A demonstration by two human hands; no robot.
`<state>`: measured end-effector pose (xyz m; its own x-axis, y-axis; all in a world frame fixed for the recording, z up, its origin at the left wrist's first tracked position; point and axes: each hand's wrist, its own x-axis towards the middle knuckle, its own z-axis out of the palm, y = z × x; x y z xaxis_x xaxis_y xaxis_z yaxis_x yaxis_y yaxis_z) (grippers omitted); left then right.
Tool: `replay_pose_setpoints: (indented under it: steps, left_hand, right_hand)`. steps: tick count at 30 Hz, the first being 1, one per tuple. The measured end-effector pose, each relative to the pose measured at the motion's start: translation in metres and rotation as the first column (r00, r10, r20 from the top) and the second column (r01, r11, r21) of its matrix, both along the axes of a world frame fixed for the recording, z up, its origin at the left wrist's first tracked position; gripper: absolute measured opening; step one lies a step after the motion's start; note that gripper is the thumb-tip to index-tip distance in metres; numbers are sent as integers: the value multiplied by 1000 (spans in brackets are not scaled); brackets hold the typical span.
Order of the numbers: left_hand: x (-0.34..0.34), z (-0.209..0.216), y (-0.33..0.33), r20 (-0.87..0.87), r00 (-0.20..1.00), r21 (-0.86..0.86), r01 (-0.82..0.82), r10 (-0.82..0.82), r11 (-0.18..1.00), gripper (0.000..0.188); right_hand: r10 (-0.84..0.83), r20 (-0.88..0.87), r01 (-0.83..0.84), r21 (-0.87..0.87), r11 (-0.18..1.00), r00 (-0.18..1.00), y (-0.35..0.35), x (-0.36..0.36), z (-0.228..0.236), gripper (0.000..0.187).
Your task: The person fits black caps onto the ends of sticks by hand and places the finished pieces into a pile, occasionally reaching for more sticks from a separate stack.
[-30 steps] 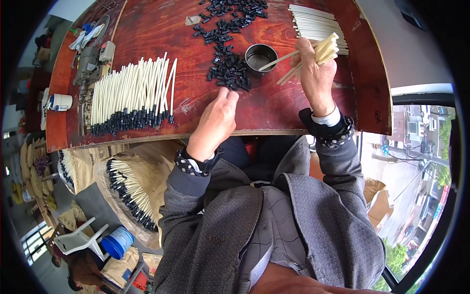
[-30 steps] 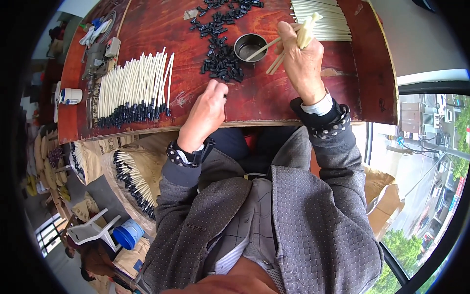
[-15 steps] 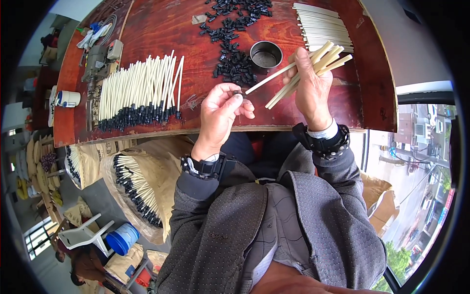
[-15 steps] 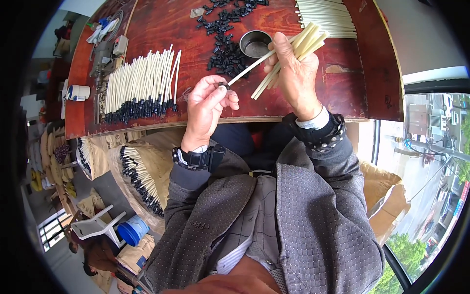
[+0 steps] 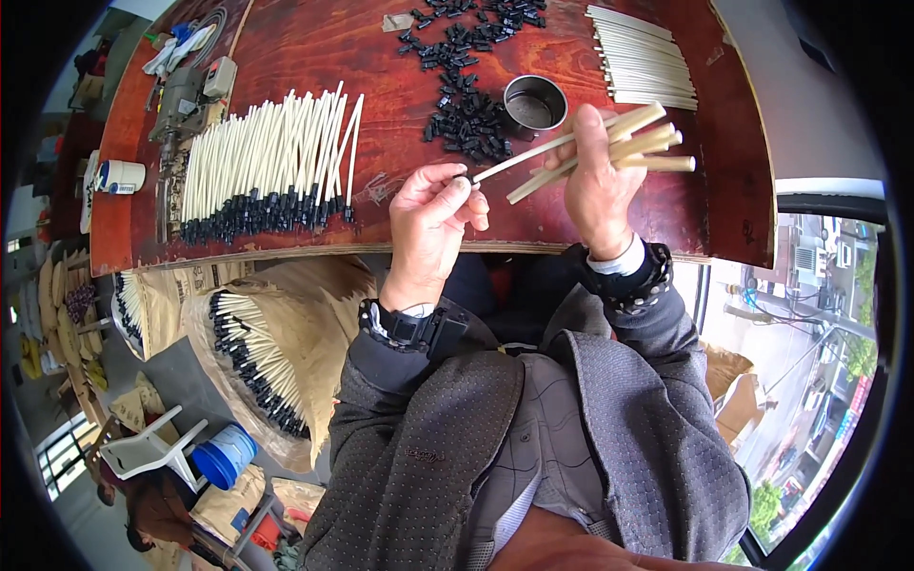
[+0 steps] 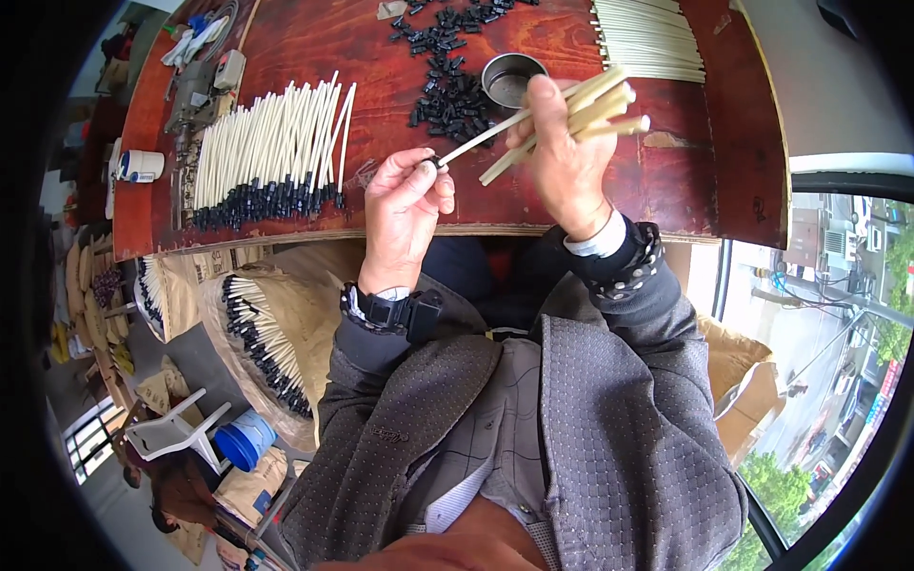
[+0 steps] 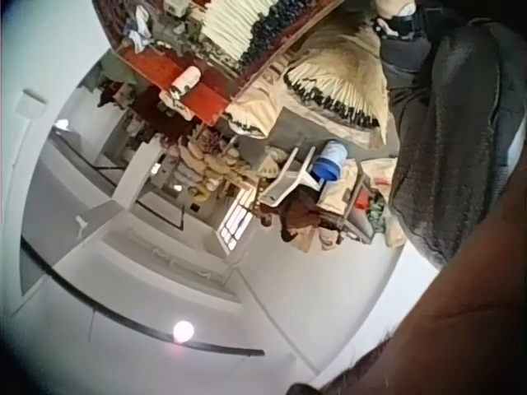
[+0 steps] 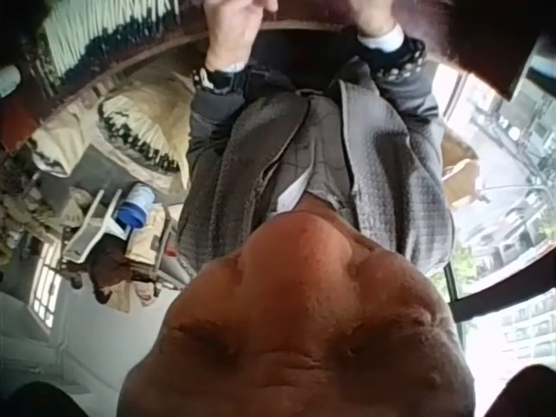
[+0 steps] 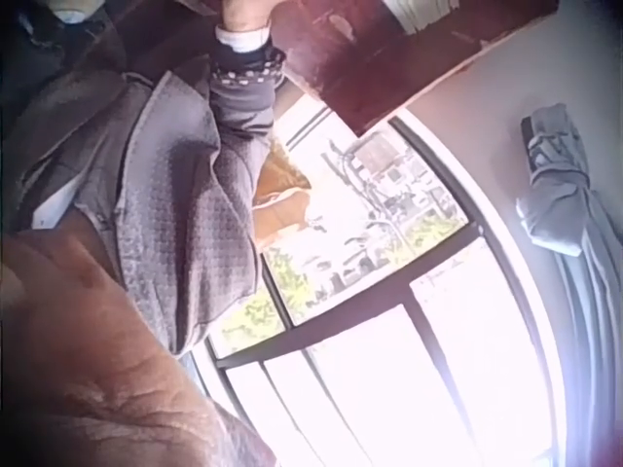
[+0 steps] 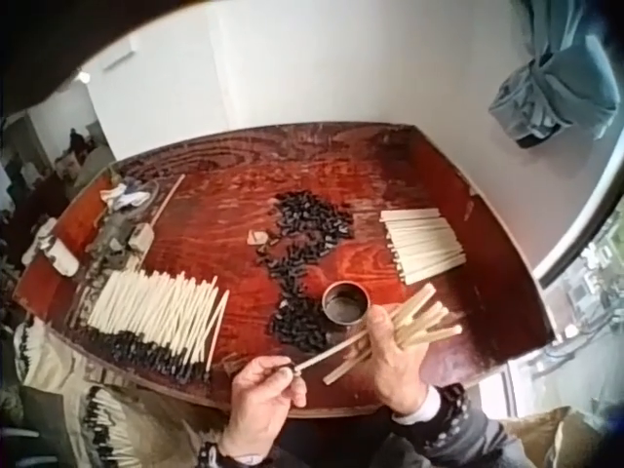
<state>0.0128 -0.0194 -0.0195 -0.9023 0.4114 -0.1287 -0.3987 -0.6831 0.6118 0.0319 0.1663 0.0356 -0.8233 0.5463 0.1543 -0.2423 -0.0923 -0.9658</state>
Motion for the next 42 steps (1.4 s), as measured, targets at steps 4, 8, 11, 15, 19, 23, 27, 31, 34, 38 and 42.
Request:
replay_pose_setpoints:
  steps: [4,8,11,15,19,23,27,31,34,38,42]
  left_hand:
    - [2,-4,-1,76,993,36,-93,90,995,13]
    - [-1,1,-12,-157,980,-213,-150,118,966,11]
    - [-9,10,-42,-395,901,-401,-344,178,849,10]
    - [-33,24,-122,-767,591,-527,-802,248,282,8]
    - [-75,21,-218,-879,439,-471,-860,186,-194,7]
    - [-96,13,-285,-889,453,-367,-789,-63,-493,7]
    - [-99,12,-287,-873,437,-238,-770,-217,-592,8]
    - [-76,24,-199,-858,496,-513,-821,131,-249,13]
    - [-51,24,-120,-863,498,-501,-865,-84,15,16]
    - [-39,8,-41,-834,493,-551,-776,-250,308,19]
    - [-51,-7,-14,-744,537,-658,-691,-398,298,21]
  right_hand:
    - [75,-72,-72,50,996,995,-22,-3,-2,29]
    - [77,19,-78,93,993,997,-19,-13,-4,31]
    - [173,114,-174,2,985,978,-11,-15,-1,34]
    - [203,131,-201,-28,979,970,-5,-16,7,40]
    - [256,29,-255,-33,966,966,3,-16,2,43]
    - [294,-24,-293,37,955,955,4,-19,-4,44]
    - [244,95,-257,172,951,965,12,-17,-5,44]
    - [186,158,-216,202,955,970,24,-12,-9,43]
    - [200,155,-227,185,956,968,29,-13,-5,43]
    - [197,200,-231,166,959,960,36,-7,-3,43]
    - [133,218,-168,148,975,967,47,-7,-3,43]
